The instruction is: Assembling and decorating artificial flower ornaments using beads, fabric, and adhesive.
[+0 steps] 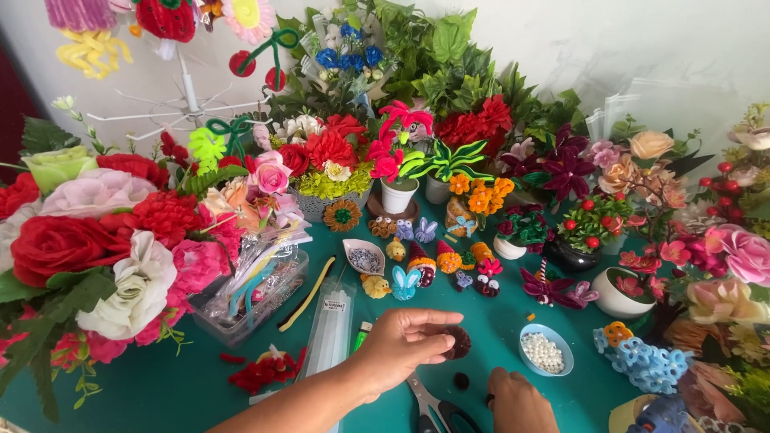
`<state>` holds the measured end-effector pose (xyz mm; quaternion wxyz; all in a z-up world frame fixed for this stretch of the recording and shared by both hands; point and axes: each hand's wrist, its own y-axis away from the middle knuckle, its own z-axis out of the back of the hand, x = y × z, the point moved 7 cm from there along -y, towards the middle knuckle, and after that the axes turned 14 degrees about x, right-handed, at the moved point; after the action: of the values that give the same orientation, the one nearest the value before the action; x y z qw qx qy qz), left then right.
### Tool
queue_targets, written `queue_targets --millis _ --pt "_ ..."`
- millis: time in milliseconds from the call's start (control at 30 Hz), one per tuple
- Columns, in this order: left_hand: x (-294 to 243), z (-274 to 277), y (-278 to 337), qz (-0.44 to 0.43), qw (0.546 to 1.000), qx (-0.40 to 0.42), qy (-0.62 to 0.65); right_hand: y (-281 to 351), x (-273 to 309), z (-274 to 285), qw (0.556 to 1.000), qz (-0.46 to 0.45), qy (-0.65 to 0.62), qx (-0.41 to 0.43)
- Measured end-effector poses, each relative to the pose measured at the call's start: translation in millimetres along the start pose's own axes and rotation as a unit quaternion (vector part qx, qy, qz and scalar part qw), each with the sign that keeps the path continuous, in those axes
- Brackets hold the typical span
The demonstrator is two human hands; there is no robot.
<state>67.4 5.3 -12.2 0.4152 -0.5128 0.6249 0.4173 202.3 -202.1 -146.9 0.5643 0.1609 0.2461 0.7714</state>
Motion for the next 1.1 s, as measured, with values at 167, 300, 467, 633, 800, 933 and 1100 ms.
queue_targets --millis 167,300,467,633,800,933,1100 --pt "4.0 -1.2 -2.3 -0.008 1.000 0.005 0.007 96.2 25.7 70.0 0.966 0.063 -0.209 -0.139" --pt "-16.4 -16.4 10.0 -0.034 0.983 0.024 -0.181 145.7 30.8 97.3 0.855 0.178 -0.413 -0.257" --pt "-12.5 -29.8 10.4 -0.041 0.967 0.049 -0.248 131.7 29.1 87.0 0.810 0.224 -0.499 -0.211" --pt "-13.2 -35.5 11.4 -0.040 0.964 0.067 -0.255 133.4 32.8 88.3 0.839 0.215 -0.464 -0.185" --pt "-14.6 -36.6 12.8 -0.041 0.964 0.076 -0.252 130.5 34.3 86.8 0.836 0.238 -0.461 -0.182" --pt "-15.5 -37.6 14.3 -0.044 0.966 0.080 -0.243 125.5 36.0 85.0 0.846 0.249 -0.441 -0.166" --pt "-13.5 -37.1 13.2 -0.038 0.966 0.087 -0.241 122.4 38.2 85.4 0.849 0.287 -0.409 -0.173"
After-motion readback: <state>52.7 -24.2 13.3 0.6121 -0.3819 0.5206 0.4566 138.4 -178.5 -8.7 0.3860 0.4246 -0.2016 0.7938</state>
